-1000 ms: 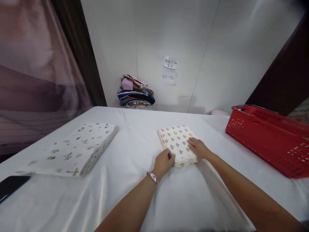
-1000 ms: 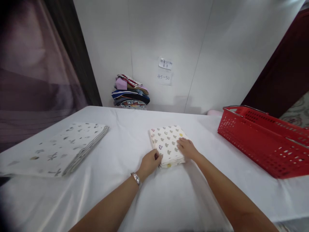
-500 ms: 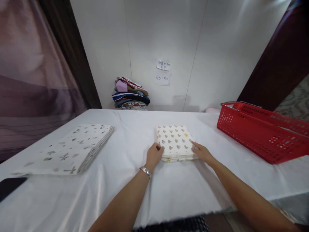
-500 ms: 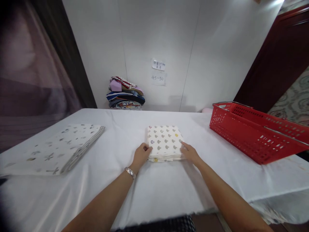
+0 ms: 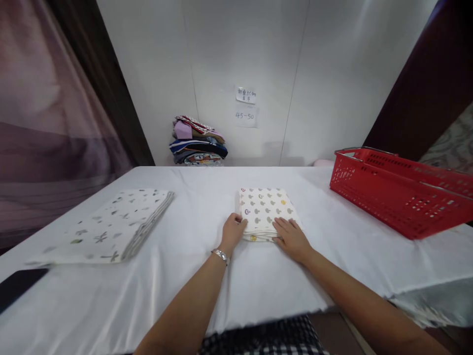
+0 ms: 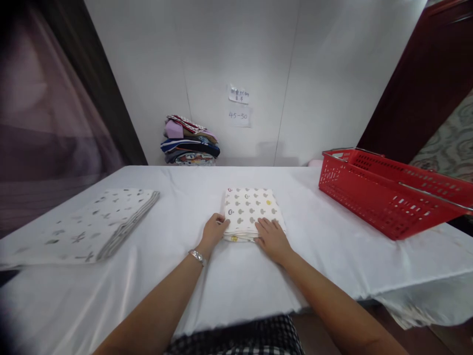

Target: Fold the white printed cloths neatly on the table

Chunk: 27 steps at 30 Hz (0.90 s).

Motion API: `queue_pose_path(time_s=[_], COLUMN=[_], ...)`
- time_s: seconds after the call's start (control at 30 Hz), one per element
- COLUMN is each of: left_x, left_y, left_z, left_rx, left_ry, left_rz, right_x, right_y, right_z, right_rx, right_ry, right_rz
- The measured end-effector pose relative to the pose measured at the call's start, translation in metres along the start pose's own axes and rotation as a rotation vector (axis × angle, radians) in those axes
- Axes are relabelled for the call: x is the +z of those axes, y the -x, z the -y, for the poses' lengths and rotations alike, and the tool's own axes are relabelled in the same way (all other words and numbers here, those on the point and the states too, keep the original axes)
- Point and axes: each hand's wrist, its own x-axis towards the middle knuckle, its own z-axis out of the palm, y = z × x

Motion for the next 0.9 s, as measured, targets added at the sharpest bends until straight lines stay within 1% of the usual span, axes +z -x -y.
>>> queue_pose_path(time_s=[0.1,0.23,0.33,0.47,0.63,0.77,0.9], left_x=[-0.004,-0.008,-0.009,-0.015,-0.025,-0.023,-0.013], left_y=[0.0,-0.002,-0.004,-0.005,0.005,0.016,0.019], left_z=[0.001,0.002,0.003,0.0,-0.01,-0.012,-0.006], left_rx=[-0.04,-0.048,-0.053,-0.066,-0.091,-0.102,-0.053], left_ry=[0.088,0.192,0.204,0.196,0.179,0.138,0.076], left_rz=[0.069,0.138,0.158,0.212,0.266,0.258,0.164], right_x=[0.009,0.009,0.007,0.007,0.007,0.004,0.001], right_y=[0.003,0.005,0.005,0.006,0.007,0.008,0.009], right_z=[0.003,0.0,0.001,0.001,-0.001,0.001,0.003], right_rx=[-0.01,-0.012,-0.012,-0.001,0.004,0.011,-0.047], right_ry=[0.066,0.095,0.091,0.056,0.002,-0.01,-0.031], right_rz=[0.002,-0.019,-0.034,-0.051,-0.058,-0.059,-0.125])
